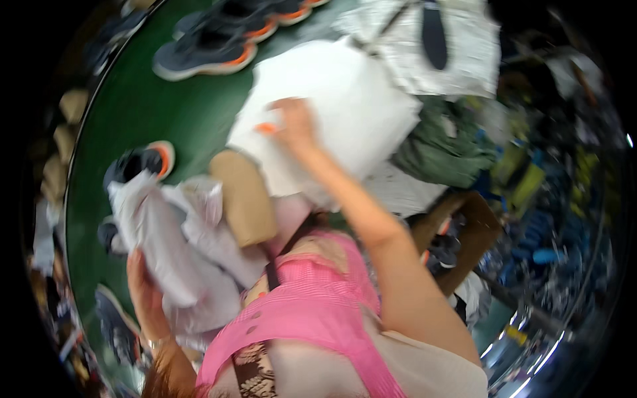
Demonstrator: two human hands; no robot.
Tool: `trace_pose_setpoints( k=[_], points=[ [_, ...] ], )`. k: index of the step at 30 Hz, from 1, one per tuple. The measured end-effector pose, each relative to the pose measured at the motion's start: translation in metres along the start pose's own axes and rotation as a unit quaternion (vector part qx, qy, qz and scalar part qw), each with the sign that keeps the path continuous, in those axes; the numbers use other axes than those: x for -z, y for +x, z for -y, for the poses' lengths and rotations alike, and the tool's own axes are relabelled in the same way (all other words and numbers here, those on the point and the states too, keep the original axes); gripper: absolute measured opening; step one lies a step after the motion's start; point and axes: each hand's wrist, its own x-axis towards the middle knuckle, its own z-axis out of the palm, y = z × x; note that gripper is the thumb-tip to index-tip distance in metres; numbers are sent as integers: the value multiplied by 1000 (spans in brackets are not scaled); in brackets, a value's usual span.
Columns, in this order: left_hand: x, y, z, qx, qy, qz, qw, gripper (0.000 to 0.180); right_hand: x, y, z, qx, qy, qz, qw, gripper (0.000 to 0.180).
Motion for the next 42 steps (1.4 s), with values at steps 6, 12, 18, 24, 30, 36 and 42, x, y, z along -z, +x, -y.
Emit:
trace_pose_setpoints(
  k=[6, 12, 18, 24, 30, 36, 42],
  points=[
    [-29, 25, 2, 72, -14, -18, 997, 29, -23, -24, -60, 20, -113, 11, 993, 22],
    [-10, 40, 17, 45, -9, -44, 998, 31, -48, -25, -110, 107, -131, -123, 978, 15],
    [-21, 42, 17, 56, -3, 70, 996, 40, 18, 11, -46, -170, 173, -15, 970, 7],
    [-15, 52, 5, -23, 66, 72, 995, 43, 122, 64, 3, -264, 651, -56, 710, 18],
    [-90, 49, -39, -191, 90, 48, 976, 39, 133, 77, 66, -284, 548, -73, 783, 21],
    [-148, 43, -53, -293, 104, -2, 950, 27, 111, 92, 137, -243, 599, -45, 762, 14],
    [-154, 27, -42, -316, 69, -33, 946, 19, 68, 83, 118, -101, 711, 48, 694, 16]
  ],
)
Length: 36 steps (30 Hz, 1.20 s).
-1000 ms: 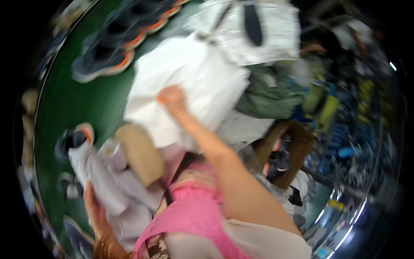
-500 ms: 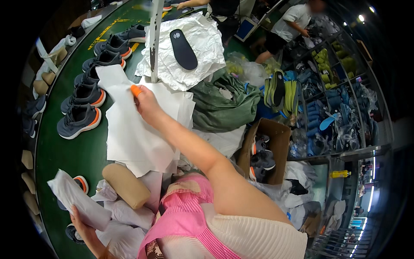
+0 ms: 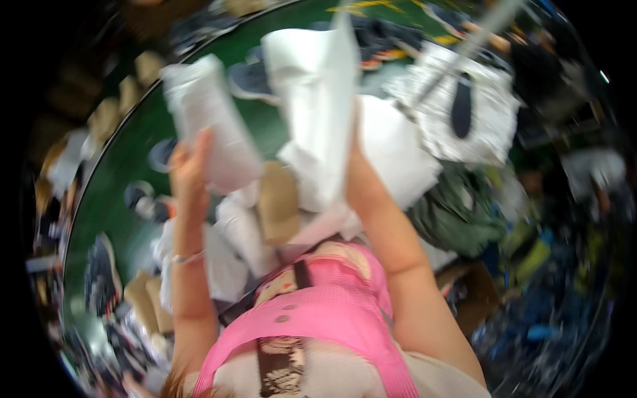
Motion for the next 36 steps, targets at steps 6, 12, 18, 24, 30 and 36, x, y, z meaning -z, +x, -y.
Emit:
trace_pose_setpoints(
  k=[6, 12, 18, 24, 30, 36],
  points=[
    [-10, -21, 12, 22, -178, 42, 983, 29, -101, -26, -2, 26, -227, 26, 973, 17],
    [-5, -31, 26, -3, -179, 19, 984, 19, -128, -27, -22, 172, -525, 113, 826, 42],
    [-15, -17, 40, 44, -232, -16, 972, 23, -115, -13, -38, 113, -575, 98, 805, 67],
    [-43, 1, 58, 64, -209, 12, 976, 37, -83, -30, 33, -56, -427, 160, 888, 105],
    [-71, -9, 43, 125, -262, -24, 957, 43, -71, -43, 88, -174, -338, 212, 900, 122],
    [-62, 15, 32, 30, -128, 82, 988, 44, -47, -44, 88, -120, -389, 83, 910, 120]
  ],
)
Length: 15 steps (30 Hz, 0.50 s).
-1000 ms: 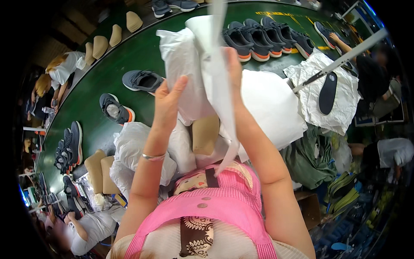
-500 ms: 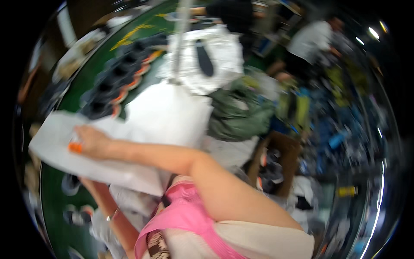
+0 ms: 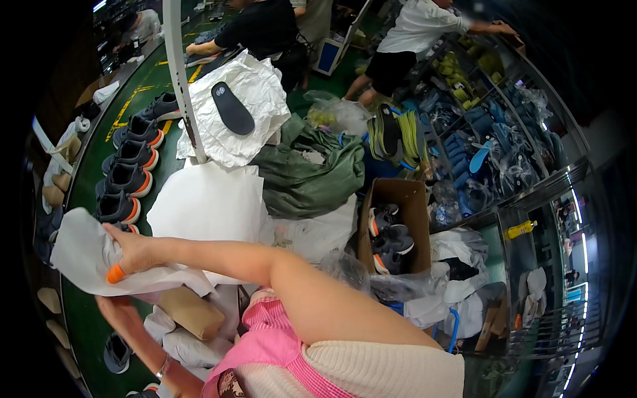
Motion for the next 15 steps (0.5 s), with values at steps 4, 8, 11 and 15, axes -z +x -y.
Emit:
trace_pose_setpoints(
  k=[4, 8, 11, 15],
  points=[
    [-21, -32, -76, -289, 325, -146, 889, 37, -8, 15, -9, 33, -205, -170, 963, 118],
    [-50, -25, -44, -254, 376, 15, 891, 43, -25, 17, -17, 106, -380, -302, 868, 117],
    [-44, 5, -14, -56, 162, -21, 985, 57, -42, 22, -16, 175, -434, -363, 806, 115],
    [-62, 4, -24, -4, 53, -71, 996, 59, -49, 18, -15, 183, -447, -353, 801, 112]
  ],
)
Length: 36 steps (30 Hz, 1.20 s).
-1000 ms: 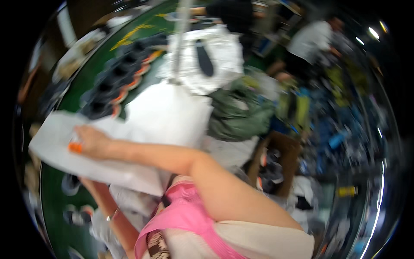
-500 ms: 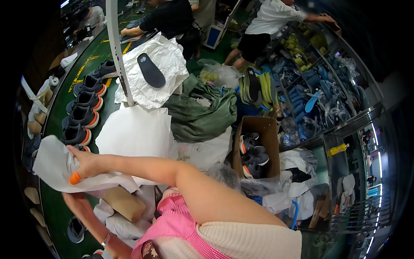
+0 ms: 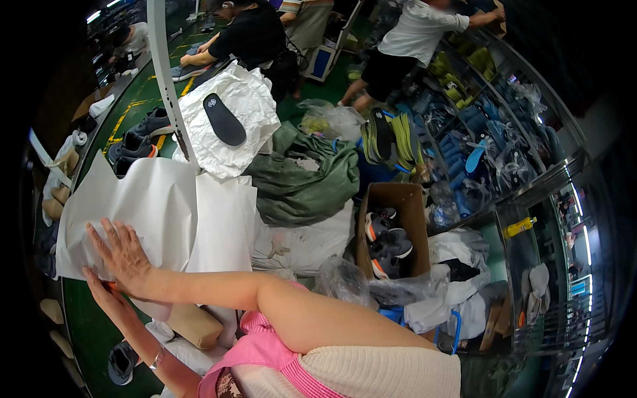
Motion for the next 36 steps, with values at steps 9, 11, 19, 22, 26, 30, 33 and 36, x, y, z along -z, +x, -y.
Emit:
trace_pose_setpoints(
  k=[9, 11, 19, 22, 26, 30, 33, 36],
  points=[
    [14, -6, 7, -91, -88, -38, 991, 42, 41, 14, -12, -25, 295, 337, 894, 126],
    [18, -9, 5, -128, -11, -62, 990, 41, 36, 19, -17, -27, 355, 384, 852, 132],
    [64, 10, 21, -55, -28, -100, 993, 39, 9, 15, -32, -98, 425, 351, 829, 47],
    [75, -4, 34, -100, 2, -120, 988, 41, 1, 5, -23, -143, 640, 243, 715, 32],
    [79, -29, 11, -19, -121, 3, 992, 44, 0, 9, 4, -303, 652, 325, 615, 32],
    [82, -34, -12, 7, -184, 71, 980, 44, -18, -5, 21, -138, 580, 255, 761, 30],
    [92, -24, -15, -27, -181, 4, 983, 44, -14, -8, 32, -20, 482, 289, 827, 74],
    [112, -22, -24, -69, -220, -18, 973, 43, 0, -19, 34, 88, 351, 394, 845, 121]
  ],
)
